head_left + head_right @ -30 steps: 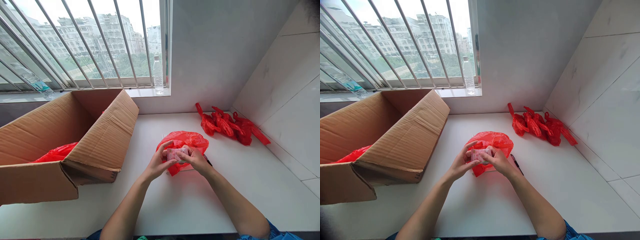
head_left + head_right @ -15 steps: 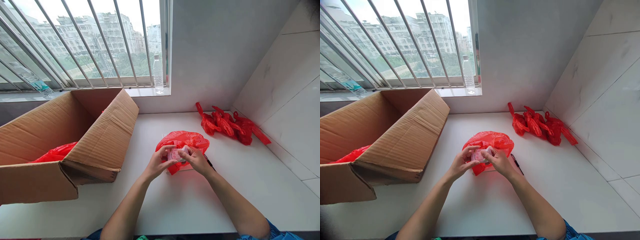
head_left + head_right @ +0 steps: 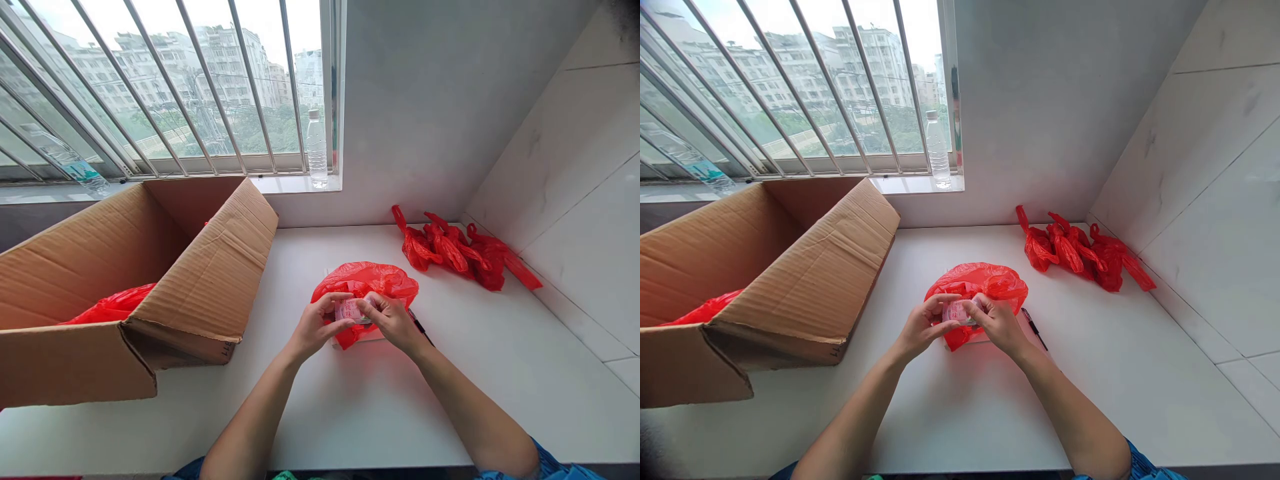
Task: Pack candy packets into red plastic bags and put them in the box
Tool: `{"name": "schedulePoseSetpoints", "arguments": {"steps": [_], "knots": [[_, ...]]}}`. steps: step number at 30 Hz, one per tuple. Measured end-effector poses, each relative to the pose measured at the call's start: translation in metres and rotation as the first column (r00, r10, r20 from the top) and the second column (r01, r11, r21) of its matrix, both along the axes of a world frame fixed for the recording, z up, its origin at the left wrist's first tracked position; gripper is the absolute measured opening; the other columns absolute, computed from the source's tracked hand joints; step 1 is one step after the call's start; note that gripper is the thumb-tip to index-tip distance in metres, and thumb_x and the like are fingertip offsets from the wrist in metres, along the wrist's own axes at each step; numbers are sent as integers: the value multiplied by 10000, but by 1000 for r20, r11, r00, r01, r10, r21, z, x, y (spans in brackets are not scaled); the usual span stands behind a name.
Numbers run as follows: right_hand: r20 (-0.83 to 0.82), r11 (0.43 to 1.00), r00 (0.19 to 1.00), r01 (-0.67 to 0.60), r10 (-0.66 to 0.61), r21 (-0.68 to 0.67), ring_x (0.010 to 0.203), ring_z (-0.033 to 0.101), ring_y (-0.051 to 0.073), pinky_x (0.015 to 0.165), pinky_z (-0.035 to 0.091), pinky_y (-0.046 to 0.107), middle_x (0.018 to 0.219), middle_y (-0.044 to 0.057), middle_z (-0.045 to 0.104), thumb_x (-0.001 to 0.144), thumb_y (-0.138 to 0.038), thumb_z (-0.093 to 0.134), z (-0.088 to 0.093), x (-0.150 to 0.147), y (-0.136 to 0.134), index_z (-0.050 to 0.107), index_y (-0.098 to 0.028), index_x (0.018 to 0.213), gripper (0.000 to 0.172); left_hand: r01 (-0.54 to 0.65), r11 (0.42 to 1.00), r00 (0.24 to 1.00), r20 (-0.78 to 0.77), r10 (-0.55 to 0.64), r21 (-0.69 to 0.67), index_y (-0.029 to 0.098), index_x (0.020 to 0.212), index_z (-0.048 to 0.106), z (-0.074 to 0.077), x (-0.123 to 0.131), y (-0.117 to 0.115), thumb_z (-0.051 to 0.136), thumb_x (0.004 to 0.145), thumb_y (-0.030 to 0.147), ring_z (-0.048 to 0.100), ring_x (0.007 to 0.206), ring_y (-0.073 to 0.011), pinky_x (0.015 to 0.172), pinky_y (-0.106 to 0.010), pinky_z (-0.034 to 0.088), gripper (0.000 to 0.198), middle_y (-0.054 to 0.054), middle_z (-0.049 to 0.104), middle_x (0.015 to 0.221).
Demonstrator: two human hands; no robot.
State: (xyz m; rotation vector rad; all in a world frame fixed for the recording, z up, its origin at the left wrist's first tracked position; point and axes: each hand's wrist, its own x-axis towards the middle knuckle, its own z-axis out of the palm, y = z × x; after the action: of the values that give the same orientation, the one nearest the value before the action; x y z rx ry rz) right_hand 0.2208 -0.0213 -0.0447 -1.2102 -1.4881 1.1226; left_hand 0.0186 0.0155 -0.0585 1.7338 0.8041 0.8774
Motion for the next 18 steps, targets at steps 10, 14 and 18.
{"name": "schedulePoseSetpoints", "arguments": {"steps": [10, 14, 18], "knots": [[-25, 1000, 999, 24, -24, 13, 587, 436, 121, 546, 365, 253, 633, -31, 478, 940, -580, 517, -4, -1, 1, 480, -214, 662, 461, -12, 999, 1000, 0, 12, 43, 193, 1224, 609, 1, 2, -1, 721, 858, 365, 418, 604, -77, 596, -204, 393, 420, 61, 470, 668], [-6, 999, 1000, 13, -13, 36, 585, 434, 122, 544, 348, 256, 629, -31, 482, 952, -563, 508, -5, 0, 1, 480, -213, 663, 455, -14, 999, 1000, -10, 15, 36, 195, 1222, 608, 0, 1, -2, 713, 864, 368, 433, 615, -84, 606, -208, 408, 412, 58, 468, 667], [9, 998, 1000, 11, -12, 59, 587, 440, 119, 546, 352, 253, 636, -33, 485, 955, -558, 509, -12, 1, 5, 488, -211, 678, 445, -19, 1000, 1000, -12, 19, 15, 197, 1224, 594, 1, 1, -3, 724, 851, 383, 512, 655, -100, 644, -221, 454, 437, 29, 556, 724]]}}
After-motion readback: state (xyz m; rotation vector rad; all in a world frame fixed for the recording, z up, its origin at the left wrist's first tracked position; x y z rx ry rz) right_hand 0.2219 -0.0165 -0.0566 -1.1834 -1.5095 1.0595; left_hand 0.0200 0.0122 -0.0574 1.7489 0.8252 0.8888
